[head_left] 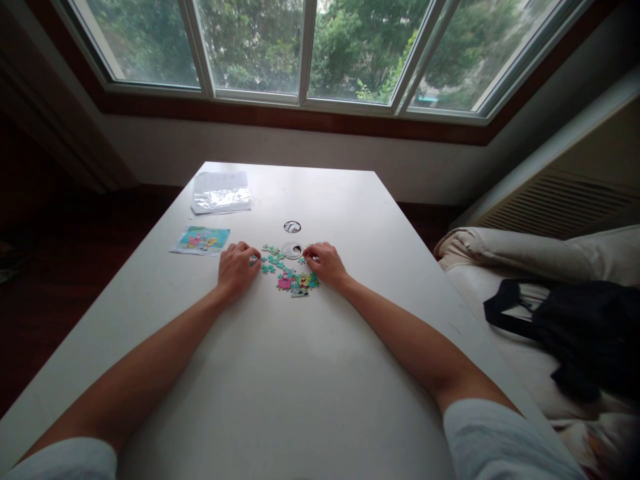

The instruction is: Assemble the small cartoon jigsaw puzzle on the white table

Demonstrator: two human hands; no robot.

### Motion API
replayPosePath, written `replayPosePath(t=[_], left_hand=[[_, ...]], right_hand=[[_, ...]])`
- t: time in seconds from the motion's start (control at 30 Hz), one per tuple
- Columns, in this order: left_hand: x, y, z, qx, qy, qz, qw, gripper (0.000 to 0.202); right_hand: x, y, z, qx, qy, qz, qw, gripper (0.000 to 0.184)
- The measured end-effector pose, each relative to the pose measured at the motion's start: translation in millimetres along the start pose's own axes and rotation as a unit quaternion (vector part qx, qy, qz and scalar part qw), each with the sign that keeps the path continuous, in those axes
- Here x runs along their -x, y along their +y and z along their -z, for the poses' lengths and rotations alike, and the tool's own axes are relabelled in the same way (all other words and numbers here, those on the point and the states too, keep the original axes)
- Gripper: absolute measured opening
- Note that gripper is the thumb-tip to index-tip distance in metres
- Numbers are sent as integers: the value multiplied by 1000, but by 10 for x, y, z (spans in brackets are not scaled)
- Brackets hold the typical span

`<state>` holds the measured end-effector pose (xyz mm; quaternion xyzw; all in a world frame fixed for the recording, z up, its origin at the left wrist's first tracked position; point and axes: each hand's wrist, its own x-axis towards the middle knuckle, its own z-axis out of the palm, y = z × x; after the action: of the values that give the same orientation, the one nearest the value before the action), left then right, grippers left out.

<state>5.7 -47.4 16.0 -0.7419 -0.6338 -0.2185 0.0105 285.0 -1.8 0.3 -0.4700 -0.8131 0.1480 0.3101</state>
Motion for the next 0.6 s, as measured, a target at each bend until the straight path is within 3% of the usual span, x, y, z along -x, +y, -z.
replayPosePath(t=[0.3, 0.6], left_hand=[[4, 19, 29, 6, -1, -10, 1000, 16], [-15, 52, 33, -8, -37, -3, 999, 10]], right_hand=[[4, 36, -28, -7, 8, 10, 1000, 10], [-1, 17, -14, -11, 3, 3, 1000, 10]])
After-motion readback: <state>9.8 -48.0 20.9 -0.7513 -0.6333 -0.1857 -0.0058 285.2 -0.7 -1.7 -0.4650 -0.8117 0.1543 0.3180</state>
